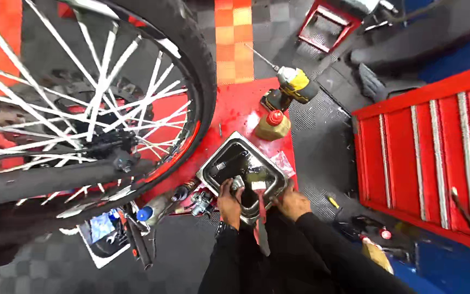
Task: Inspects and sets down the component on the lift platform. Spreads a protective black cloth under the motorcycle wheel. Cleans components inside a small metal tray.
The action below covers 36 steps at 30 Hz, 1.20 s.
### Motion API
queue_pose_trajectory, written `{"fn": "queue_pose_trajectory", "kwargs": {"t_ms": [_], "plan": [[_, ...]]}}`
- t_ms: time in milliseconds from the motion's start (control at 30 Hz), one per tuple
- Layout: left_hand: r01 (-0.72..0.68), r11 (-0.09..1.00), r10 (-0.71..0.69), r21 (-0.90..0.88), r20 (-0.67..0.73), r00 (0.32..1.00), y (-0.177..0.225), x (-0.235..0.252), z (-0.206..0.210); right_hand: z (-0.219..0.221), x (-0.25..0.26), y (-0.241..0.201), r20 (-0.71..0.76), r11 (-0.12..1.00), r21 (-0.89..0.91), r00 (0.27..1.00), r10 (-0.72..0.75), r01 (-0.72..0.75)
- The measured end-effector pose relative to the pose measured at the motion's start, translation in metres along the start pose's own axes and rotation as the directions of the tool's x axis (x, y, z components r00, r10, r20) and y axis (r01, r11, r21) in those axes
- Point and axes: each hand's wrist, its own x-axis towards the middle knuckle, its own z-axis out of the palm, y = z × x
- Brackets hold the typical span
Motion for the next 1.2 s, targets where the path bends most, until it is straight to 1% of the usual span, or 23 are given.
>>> {"fn": "queue_pose_trajectory", "kwargs": {"t_ms": [33,100,167,200,233,300,367,467,533,600,667,733,767,800,833,867,900,967,1033,1067,1133,1167,1200], "plan": [[0.037,0.997,-0.038,0.061,0.004,0.999,-0.002,0.004,0.008,0.003,-0.006,-0.001,0.012,1.000,0.011,1.000,0.003,-0.003],[0.117,0.985,-0.115,0.128,-0.023,0.993,-0.005,0.018,0.029,0.014,-0.010,0.001,-0.131,0.994,0.017,0.986,-0.105,0.108],[0.166,0.968,-0.169,0.190,-0.002,0.986,-0.010,0.012,0.035,0.034,-0.017,0.008,-0.297,0.927,-0.029,0.882,-0.365,0.373],[0.162,0.962,-0.165,0.218,-0.004,0.986,-0.010,0.018,0.039,0.034,-0.002,0.006,-0.297,0.863,-0.095,0.813,-0.500,0.496],[0.148,0.963,-0.149,0.227,-0.009,0.989,-0.009,0.023,0.043,0.030,0.015,0.001,-0.233,0.798,-0.156,0.764,-0.602,0.582],[0.121,0.958,-0.133,0.260,0.029,0.991,-0.013,0.010,0.039,0.029,0.034,-0.011,-0.042,0.679,-0.233,0.690,-0.722,0.696],[0.091,0.955,-0.116,0.284,0.071,0.991,-0.017,0.014,0.039,0.029,0.059,-0.028,0.063,0.526,-0.306,0.568,-0.821,0.794],[0.069,0.950,-0.107,0.304,0.110,0.988,-0.022,0.011,0.041,0.033,0.078,-0.038,0.217,0.322,-0.393,0.427,-0.878,0.861],[0.054,0.946,-0.090,0.319,0.100,0.991,-0.022,0.010,0.042,0.030,0.081,-0.037,0.256,0.254,-0.418,0.381,-0.888,0.872],[0.043,0.945,-0.073,0.323,0.080,0.994,-0.023,0.008,0.043,0.019,0.078,-0.028,0.194,0.307,-0.382,0.400,-0.896,0.872],[0.035,0.952,-0.058,0.305,0.065,0.996,-0.022,0.009,0.043,0.006,0.079,-0.016,0.051,0.426,-0.303,0.461,-0.886,0.853],[0.018,0.963,-0.033,0.268,0.050,0.998,-0.022,0.008,0.042,0.003,0.084,-0.007,-0.164,0.564,-0.100,0.545,-0.822,0.820],[0.010,0.967,-0.022,0.253,0.043,0.999,-0.023,0.009,0.043,0.004,0.085,-0.009,-0.286,0.591,0.071,0.584,-0.760,0.803],[0.010,0.968,-0.021,0.252,0.041,0.999,-0.023,0.010,0.043,0.006,0.084,-0.018,-0.370,0.585,0.261,0.639,-0.674,0.768],[0.014,0.966,-0.026,0.257,0.043,0.999,-0.023,0.011,0.042,0.010,0.082,-0.030,-0.404,0.529,0.453,0.694,-0.595,0.717],[0.013,0.964,-0.024,0.264,0.040,0.999,-0.023,0.011,0.042,0.017,0.081,-0.043,-0.419,0.424,0.598,0.717,-0.558,0.680],[0.012,0.964,-0.022,0.267,0.034,0.999,-0.022,0.010,0.042,0.025,0.082,-0.050,-0.390,0.370,0.671,0.730,-0.561,0.643],[0.019,0.959,-0.032,0.283,0.039,0.999,-0.019,0.009,0.040,0.041,0.087,-0.046,-0.351,0.425,0.649,0.744,-0.568,0.631],[0.012,0.959,-0.025,0.284,0.044,0.999,-0.020,0.015,0.040,0.038,0.097,-0.038,-0.395,0.512,0.569,0.760,-0.517,0.644],[0.007,0.961,-0.020,0.276,0.043,0.999,-0.021,0.014,0.040,0.033,0.096,-0.041,-0.405,0.499,0.590,0.768,-0.497,0.634],[0.001,0.964,-0.012,0.265,0.041,0.999,-0.021,0.013,0.041,0.029,0.085,-0.058,-0.413,0.403,0.667,0.761,-0.501,0.627],[0.006,0.963,-0.016,0.269,0.036,0.999,-0.019,0.015,0.042,0.031,0.087,-0.065,-0.404,0.414,0.665,0.765,-0.501,0.622],[0.016,0.958,-0.031,0.286,0.047,0.998,-0.018,0.012,0.040,0.038,0.090,-0.064,-0.392,0.472,0.639,0.785,-0.480,0.607]]}}
